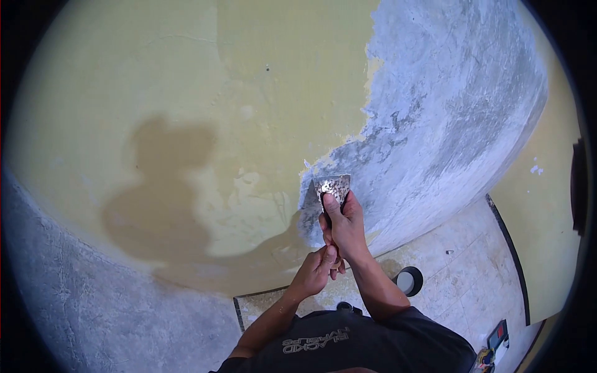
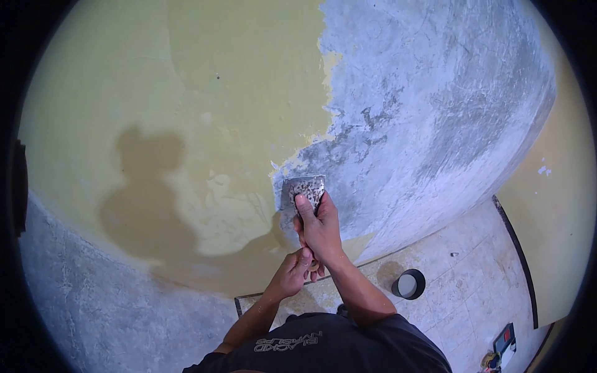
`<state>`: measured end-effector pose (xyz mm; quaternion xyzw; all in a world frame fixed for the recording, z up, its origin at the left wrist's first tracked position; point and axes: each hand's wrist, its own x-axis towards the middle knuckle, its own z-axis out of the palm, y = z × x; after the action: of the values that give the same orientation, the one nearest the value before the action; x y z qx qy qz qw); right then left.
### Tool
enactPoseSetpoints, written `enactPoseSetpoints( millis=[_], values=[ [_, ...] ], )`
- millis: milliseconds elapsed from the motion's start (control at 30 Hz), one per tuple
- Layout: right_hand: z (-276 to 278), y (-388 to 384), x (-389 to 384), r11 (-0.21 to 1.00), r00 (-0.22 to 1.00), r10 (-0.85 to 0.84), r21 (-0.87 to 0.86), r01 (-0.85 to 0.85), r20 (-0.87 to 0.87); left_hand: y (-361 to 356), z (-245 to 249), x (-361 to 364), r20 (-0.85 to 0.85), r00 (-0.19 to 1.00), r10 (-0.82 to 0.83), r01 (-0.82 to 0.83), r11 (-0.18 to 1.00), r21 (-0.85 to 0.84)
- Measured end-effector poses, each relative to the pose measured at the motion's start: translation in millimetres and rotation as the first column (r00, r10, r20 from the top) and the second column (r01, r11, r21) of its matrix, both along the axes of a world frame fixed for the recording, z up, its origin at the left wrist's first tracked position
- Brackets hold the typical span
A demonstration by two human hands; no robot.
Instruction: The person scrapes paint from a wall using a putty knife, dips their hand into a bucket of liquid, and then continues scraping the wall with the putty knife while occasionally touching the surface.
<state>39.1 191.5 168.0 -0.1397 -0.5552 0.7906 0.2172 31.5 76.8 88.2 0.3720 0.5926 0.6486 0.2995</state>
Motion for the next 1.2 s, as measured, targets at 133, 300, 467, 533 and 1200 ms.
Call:
enactPoseSetpoints(
  millis=[133, 300, 467, 533, 1200],
  values=[
    [1.6, -1.8, -7.1, 0.996, 0.995, -0.069, 0.047, 0.073, -0.076, 5.5, -6.1, -4.6, -0.056, 0.998, 0.035, -0.037, 0.999, -0.037],
    [13.1, -1.3, -17.4, 0.96, 0.981, -0.152, 0.219, 0.176, -0.123, 12.9, 7.2, -22.4, -0.196, 0.98, 0.024, -0.021, 1.0, 0.018],
    [2.3, 5.4, -14.2, 0.952, 0.981, -0.162, 0.244, 0.185, -0.11, 18.0, -5.8, -10.5, -0.162, 0.987, -0.001, 0.012, 0.998, 0.065],
    [-2.6, 5.6, -14.3, 0.932, 0.974, -0.195, 0.287, 0.221, -0.116, 19.2, -7.2, -10.0, -0.162, 0.987, -0.026, 0.035, 0.998, 0.051],
    [17.7, 4.0, -11.7, 0.943, 0.979, -0.187, 0.265, 0.203, -0.085, 22.7, 2.2, -11.9, -0.042, 0.998, -0.042, 0.045, 0.996, 0.075]
  ],
)
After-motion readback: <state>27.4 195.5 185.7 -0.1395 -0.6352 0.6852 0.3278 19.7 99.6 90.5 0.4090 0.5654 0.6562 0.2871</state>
